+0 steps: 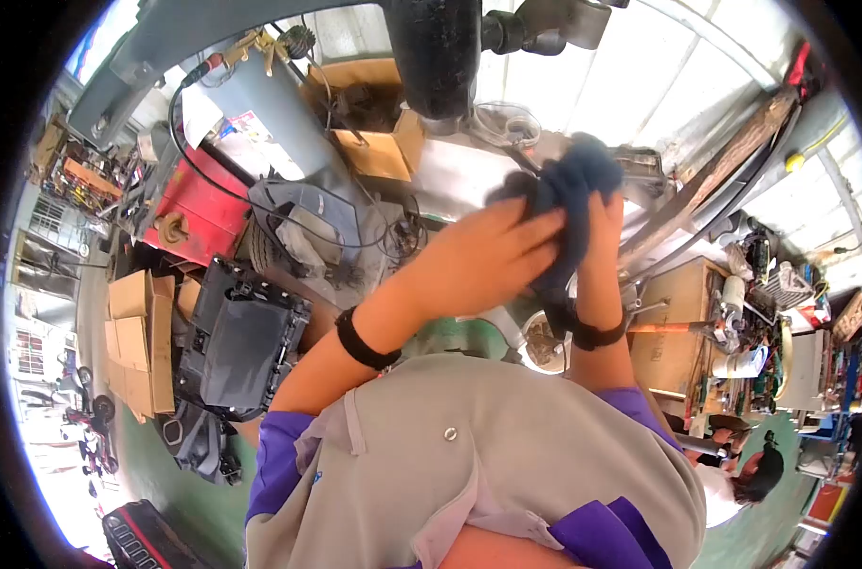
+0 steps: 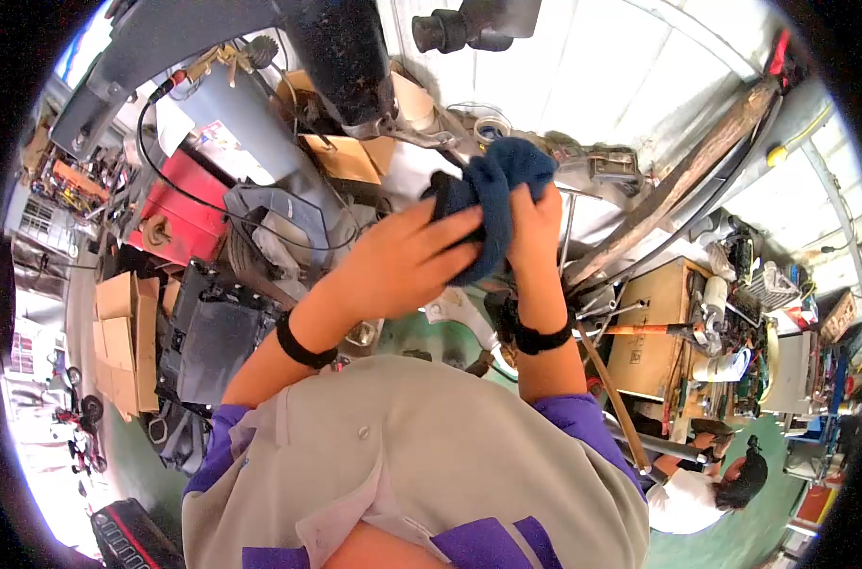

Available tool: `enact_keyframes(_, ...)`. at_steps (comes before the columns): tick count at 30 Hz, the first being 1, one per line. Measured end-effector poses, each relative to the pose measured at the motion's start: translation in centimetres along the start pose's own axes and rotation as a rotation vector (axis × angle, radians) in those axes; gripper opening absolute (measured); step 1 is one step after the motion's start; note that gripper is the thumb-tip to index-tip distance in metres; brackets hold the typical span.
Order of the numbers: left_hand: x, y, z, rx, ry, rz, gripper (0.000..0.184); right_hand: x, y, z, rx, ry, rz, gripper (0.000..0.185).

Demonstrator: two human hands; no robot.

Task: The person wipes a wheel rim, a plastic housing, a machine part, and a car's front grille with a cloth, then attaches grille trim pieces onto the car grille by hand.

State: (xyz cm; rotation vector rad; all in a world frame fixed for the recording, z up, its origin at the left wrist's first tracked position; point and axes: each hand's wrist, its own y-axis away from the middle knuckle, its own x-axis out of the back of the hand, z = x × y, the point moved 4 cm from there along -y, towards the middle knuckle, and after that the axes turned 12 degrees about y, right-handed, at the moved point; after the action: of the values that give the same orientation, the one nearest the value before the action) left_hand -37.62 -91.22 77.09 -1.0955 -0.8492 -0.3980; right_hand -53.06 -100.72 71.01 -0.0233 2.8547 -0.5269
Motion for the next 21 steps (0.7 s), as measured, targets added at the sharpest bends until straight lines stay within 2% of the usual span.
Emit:
enact_keyframes(1,-0.1,0.0,0.2,-0.045,-0.046,0.021,0.034,0.3,0.2,0.4,0.009,-0.167,-0.01,0.024)
enact_keyframes(3,-0.3,0.0,0.8,-0.126,-0.129,0.06,0.028,0.9,0.2,0.5,-0.056,-0.083,0.083,0.028)
enact_keyframes(5,-0.5,0.2,0.4,-0.082,-0.217,0.06,0.023,0.7,-0.8,0.7,-0.073,-0.071,0.114,0.031)
enact_keyframes(7,-0.5,-0.1,-0.4,-0.037,-0.329,0.044,0.024,-0.5,-2.9,1.7,-0.129,-0.188,-0.111,0.037)
enact_keyframes(8,-0.1,-0.4,-0.9,0.019,-0.335,0.055,0.03,-1.0,-3.4,2.1,-0.217,-0.162,-0.135,0.036)
enact_keyframes(9,0.2,-0.5,-1.5,0.052,-0.298,0.063,0.032,-2.0,-3.8,1.6,-0.304,-0.136,-0.16,0.035)
enact_keyframes(10,0.6,-0.6,-2.0,0.086,-0.261,0.072,0.035,-3.5,-4.7,1.4,-0.251,-0.172,-0.35,0.034)
enact_keyframes(11,0.9,-0.7,-2.4,0.121,-0.227,0.081,0.037,-3.9,-4.5,1.3,-0.325,-0.248,-0.38,0.034)
enact_keyframes(13,1.0,-0.7,-2.5,0.144,-0.211,0.051,0.039,-4.2,-4.8,0.5,-0.456,-0.206,-0.387,0.034)
enact_keyframes(15,0.6,-0.6,-2.5,0.2,-0.179,-0.008,0.039,-4.6,-4.4,0.6,-0.205,-0.183,-0.42,0.034)
enact_keyframes(17,-0.1,-0.1,-2.6,0.159,-0.188,0.044,0.038,-4.8,-4.2,1.1,-0.183,-0.275,-0.383,0.032)
enact_keyframes(19,-0.5,0.4,-2.7,0.129,-0.196,0.083,0.038,-5.0,-3.8,1.7,-0.403,-0.473,-0.257,0.031)
enact_keyframes(21,-0.6,0.7,-2.7,0.104,-0.194,0.103,0.038,-4.6,-4.1,3.0,-0.44,-0.476,-0.309,0.029)
